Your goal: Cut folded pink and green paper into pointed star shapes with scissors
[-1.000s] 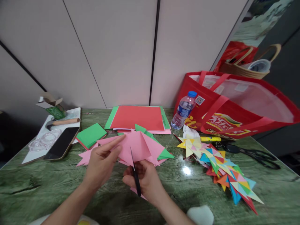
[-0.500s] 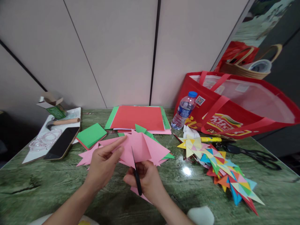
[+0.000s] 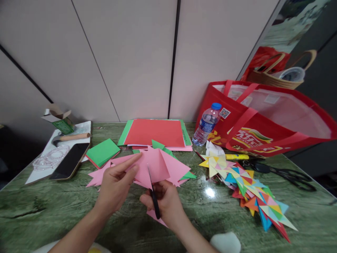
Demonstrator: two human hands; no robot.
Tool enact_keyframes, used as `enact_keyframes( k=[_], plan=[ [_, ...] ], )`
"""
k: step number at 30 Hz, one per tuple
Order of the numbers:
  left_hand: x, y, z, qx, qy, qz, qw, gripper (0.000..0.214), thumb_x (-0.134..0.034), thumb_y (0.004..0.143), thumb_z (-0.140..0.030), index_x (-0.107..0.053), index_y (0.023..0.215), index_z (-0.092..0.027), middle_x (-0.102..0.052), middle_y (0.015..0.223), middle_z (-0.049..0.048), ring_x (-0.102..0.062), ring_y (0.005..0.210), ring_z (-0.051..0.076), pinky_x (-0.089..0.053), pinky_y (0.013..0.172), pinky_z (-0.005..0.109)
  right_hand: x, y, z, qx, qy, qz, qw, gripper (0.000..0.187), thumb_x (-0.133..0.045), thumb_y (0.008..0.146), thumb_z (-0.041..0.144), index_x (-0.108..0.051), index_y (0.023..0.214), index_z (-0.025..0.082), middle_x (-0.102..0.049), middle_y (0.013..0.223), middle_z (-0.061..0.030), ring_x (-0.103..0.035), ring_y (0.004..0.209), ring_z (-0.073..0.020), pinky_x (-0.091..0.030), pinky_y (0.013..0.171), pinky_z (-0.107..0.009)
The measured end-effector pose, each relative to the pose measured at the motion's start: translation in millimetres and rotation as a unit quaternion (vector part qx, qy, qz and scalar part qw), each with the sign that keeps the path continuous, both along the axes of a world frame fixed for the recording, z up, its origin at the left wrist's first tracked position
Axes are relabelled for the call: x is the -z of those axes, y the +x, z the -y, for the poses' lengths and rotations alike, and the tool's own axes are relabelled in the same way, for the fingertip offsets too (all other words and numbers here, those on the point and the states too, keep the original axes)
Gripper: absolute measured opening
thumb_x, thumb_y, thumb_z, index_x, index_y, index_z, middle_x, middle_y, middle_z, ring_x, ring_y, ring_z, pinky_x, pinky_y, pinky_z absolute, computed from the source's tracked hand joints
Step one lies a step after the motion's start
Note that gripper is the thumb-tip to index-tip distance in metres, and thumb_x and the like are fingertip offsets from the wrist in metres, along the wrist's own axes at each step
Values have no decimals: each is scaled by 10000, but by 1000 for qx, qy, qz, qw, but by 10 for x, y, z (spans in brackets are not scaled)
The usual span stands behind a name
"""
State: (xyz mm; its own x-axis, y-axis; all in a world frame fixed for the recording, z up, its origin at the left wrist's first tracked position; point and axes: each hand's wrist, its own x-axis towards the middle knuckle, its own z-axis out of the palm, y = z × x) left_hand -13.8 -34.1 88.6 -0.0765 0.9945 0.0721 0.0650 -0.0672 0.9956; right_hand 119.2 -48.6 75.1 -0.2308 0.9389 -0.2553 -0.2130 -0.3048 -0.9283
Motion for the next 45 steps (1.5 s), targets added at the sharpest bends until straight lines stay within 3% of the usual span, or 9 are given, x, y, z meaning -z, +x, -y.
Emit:
enact_keyframes(
  k=[14,18,25,30,37,45],
  plan=[
    [-36,10,10,11,0,-6,1000,362,-567,794,-304,-642,1131,-195,-279,450,-80,-142,473,79,-100,414,227,62,-11,9,1,6,4,1000,396,-830,432,324,-480,553,187,-511,391,61,-421,311,-78,-385,291,-195],
    [-36,11,11,9,3,2,1000,358,-580,781,-307,-657,1111,-189,-357,443,-68,-165,465,77,-132,412,225,111,1,15,-4,2,14,1000,411,-823,457,368,-467,559,191,-530,389,58,-422,276,-79,-360,272,-190],
    [0,22,6,17,-9,14,1000,352,-583,771,-278,-660,1105,-199,-544,508,-27,-288,449,75,-252,394,194,142,27,17,-7,30,-67,997,543,-875,393,294,-533,802,193,-666,622,3,-638,603,-186,-509,559,-258],
    [-4,32,9,18,-13,19,1000,345,-591,759,-280,-670,1087,-207,-645,651,15,-344,481,83,-302,418,195,121,46,-6,-7,19,-63,998,550,-885,359,309,-528,760,194,-678,659,-20,-646,632,-214,-523,620,-312],
    [-52,36,42,27,-10,-52,998,361,-562,780,-284,-652,1115,-184,-493,533,-26,-202,473,69,-151,408,208,194,55,-16,42,12,-23,999,458,-871,393,263,-524,685,194,-630,572,21,-599,563,-178,-494,582,-289],
    [-52,38,60,29,-2,-56,998,357,-539,797,-268,-644,1127,-179,-406,534,-38,-176,491,76,-132,421,219,142,33,-16,55,-19,-29,998,468,-865,360,216,-469,609,192,-601,504,51,-506,432,-104,-418,433,-210]
  ],
)
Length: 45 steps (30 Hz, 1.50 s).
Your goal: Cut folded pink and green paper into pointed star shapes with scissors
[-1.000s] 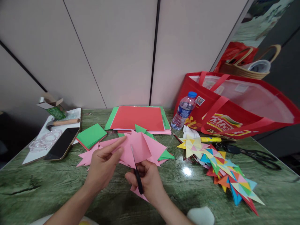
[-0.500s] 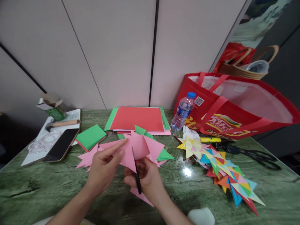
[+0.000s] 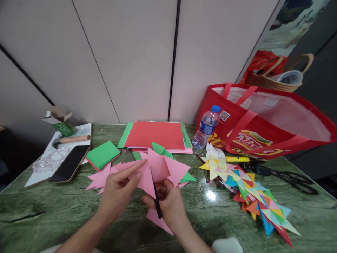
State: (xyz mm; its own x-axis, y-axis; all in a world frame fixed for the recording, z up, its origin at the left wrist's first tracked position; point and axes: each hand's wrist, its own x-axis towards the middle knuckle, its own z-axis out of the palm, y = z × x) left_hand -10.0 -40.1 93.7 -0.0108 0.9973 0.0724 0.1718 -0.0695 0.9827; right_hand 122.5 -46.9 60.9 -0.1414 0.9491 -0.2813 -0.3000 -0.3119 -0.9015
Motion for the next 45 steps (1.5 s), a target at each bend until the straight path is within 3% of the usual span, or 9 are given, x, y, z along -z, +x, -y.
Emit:
enact_keyframes(
  k=[6,13,19,26,33,41,45],
  plan=[
    [-34,11,-7,-2,4,-1,1000,347,-540,793,-256,-653,1113,-181,-356,499,-54,-139,477,72,-120,400,209,-24,4,5,-9,8,14,1000,460,-857,379,264,-466,611,192,-599,471,56,-483,376,-92,-392,388,-199],
    [-41,17,-1,-13,14,-4,1000,333,-539,780,-238,-673,1080,-186,-439,514,-45,-167,478,73,-164,399,194,23,11,-14,-8,10,20,1000,452,-850,395,216,-454,613,191,-599,480,60,-462,374,-83,-372,377,-187],
    [-69,15,-2,-12,14,-18,1000,339,-544,759,-221,-682,1067,-184,-502,485,-37,-188,470,82,-191,395,194,89,12,-12,-6,23,10,1000,458,-849,388,131,-473,644,188,-640,602,35,-558,553,-123,-420,500,-198],
    [-85,23,-10,-13,24,-6,1000,330,-557,740,-209,-694,1040,-210,-640,643,4,-233,468,84,-198,394,200,84,23,-22,-8,2,4,1000,479,-853,371,161,-445,620,193,-634,565,51,-520,475,-96,-413,452,-189],
    [-41,17,-7,-2,3,-10,1000,367,-527,774,-232,-649,1116,-179,-423,479,-53,-139,469,72,-116,405,203,21,14,-24,-8,2,46,999,480,-845,382,232,-416,595,202,-581,469,81,-473,338,-77,-371,361,-186],
    [-62,32,-15,-7,7,-6,1000,356,-535,762,-219,-667,1091,-180,-419,489,-55,-131,465,68,-105,400,206,57,14,-31,-20,12,88,996,497,-828,424,307,-366,584,216,-526,422,105,-452,283,-73,-307,316,-174],
    [-43,22,-21,-12,0,-6,1000,336,-547,761,-227,-681,1065,-179,-475,487,-55,-149,433,56,-125,378,193,81,16,-45,-45,22,60,997,477,-823,467,312,-397,659,218,-518,432,115,-462,302,-84,-324,325,-180]
  ],
)
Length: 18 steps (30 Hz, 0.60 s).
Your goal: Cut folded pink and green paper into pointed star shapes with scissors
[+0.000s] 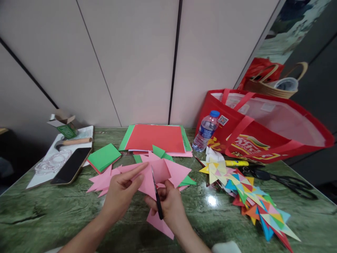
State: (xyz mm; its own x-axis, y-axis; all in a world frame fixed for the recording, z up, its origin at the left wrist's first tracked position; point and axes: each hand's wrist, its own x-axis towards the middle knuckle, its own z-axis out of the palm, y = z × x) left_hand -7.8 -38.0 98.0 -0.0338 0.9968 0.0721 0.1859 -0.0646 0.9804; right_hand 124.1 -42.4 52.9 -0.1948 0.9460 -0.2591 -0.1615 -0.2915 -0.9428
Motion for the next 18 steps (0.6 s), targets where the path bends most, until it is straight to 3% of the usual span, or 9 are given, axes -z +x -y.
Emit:
enact_keyframes(
  k=[2,4,6,9,12,15,18],
  plan=[
    [47,-21,-37,-11,-6,13,1000,339,-558,773,-256,-669,1086,-189,-551,522,-43,-226,409,53,-186,368,180,-8,-1,-2,-30,4,-37,999,482,-835,466,291,-441,731,208,-571,489,89,-522,390,-103,-376,386,-189],
    [115,-49,-100,-64,13,55,996,342,-571,782,-288,-656,1104,-208,-667,696,-3,-430,483,74,-336,433,172,-18,-6,3,-67,6,-72,995,484,-844,471,285,-489,784,187,-620,558,48,-572,496,-122,-430,477,-208],
    [183,-73,-171,-145,55,122,980,363,-574,792,-306,-627,1142,-226,-687,992,38,-586,811,139,-451,671,203,-19,-14,13,-88,8,-101,991,453,-832,519,311,-532,823,162,-639,603,19,-599,564,-134,-463,558,-230],
    [245,-74,-232,-194,79,183,961,430,-543,821,-320,-535,1242,-236,-551,1281,49,-476,1164,191,-380,940,279,3,-25,20,-60,15,-160,985,397,-771,633,363,-545,894,165,-655,671,1,-630,609,-150,-494,639,-274],
    [240,-9,-200,-140,53,154,977,453,-506,847,-337,-480,1290,-244,-468,1362,31,-376,1266,198,-263,1049,320,43,-30,-4,9,19,-209,978,372,-736,689,359,-518,943,197,-674,754,-12,-650,650,-161,-503,658,-284],
    [213,100,-110,-36,20,97,994,426,-499,847,-361,-531,1251,-230,-491,1343,40,-299,1313,210,-184,1087,340,73,-22,-50,74,9,-231,970,389,-762,661,313,-521,946,205,-664,745,4,-641,637,-153,-507,632,-272],
    [225,185,-28,79,9,57,995,407,-482,853,-360,-563,1222,-210,-547,1285,76,-340,1292,236,-190,1084,389,74,9,-101,135,-2,-247,959,399,-795,600,275,-548,905,199,-640,715,25,-621,614,-147,-517,635,-283]
  ],
)
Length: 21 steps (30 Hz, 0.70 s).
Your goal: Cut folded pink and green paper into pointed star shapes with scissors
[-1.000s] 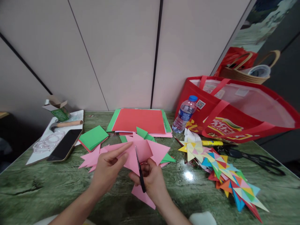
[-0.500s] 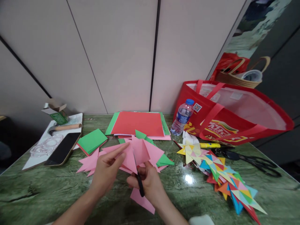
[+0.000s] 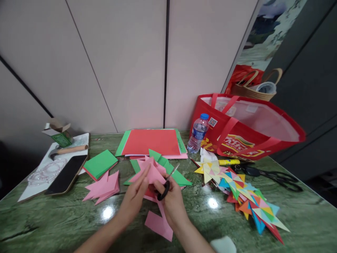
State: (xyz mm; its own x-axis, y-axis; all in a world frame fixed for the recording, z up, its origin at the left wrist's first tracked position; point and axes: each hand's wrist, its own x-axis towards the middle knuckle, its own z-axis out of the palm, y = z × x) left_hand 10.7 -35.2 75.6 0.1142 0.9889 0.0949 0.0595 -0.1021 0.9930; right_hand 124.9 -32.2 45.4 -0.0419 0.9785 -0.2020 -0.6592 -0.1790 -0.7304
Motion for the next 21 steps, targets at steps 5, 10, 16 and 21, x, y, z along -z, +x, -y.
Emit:
enact_keyframes(
  k=[5,10,16,21],
  plan=[
    [-15,-48,0,-30,73,22,997,481,-540,827,-326,-457,1290,-223,-584,1227,106,-481,1180,241,-320,1010,390,-20,103,-81,46,-3,-11,999,369,-807,557,241,-558,827,198,-621,764,24,-601,642,-132,-512,661,-274],
    [-206,-232,-145,-80,-12,78,994,454,-527,815,-428,-478,1168,-147,-686,816,96,-655,700,204,-496,566,273,-29,233,-126,5,75,99,992,388,-795,588,253,-551,884,193,-565,687,50,-534,546,-96,-454,532,-211],
    [-318,-335,-147,95,-115,65,987,585,-570,794,-375,-398,1336,-239,-546,581,-39,-543,525,122,-477,560,255,-115,400,-125,-176,188,272,927,382,-791,590,246,-561,888,186,-539,794,30,-492,578,-87,-422,517,-192],
    [-267,-371,-128,173,-121,-23,977,427,-592,768,-237,-585,1194,-254,-545,565,-33,-483,525,113,-487,569,274,-130,456,-138,-189,211,318,905,389,-774,608,267,-548,914,187,-536,795,25,-454,565,-83,-396,503,-188]
  ],
)
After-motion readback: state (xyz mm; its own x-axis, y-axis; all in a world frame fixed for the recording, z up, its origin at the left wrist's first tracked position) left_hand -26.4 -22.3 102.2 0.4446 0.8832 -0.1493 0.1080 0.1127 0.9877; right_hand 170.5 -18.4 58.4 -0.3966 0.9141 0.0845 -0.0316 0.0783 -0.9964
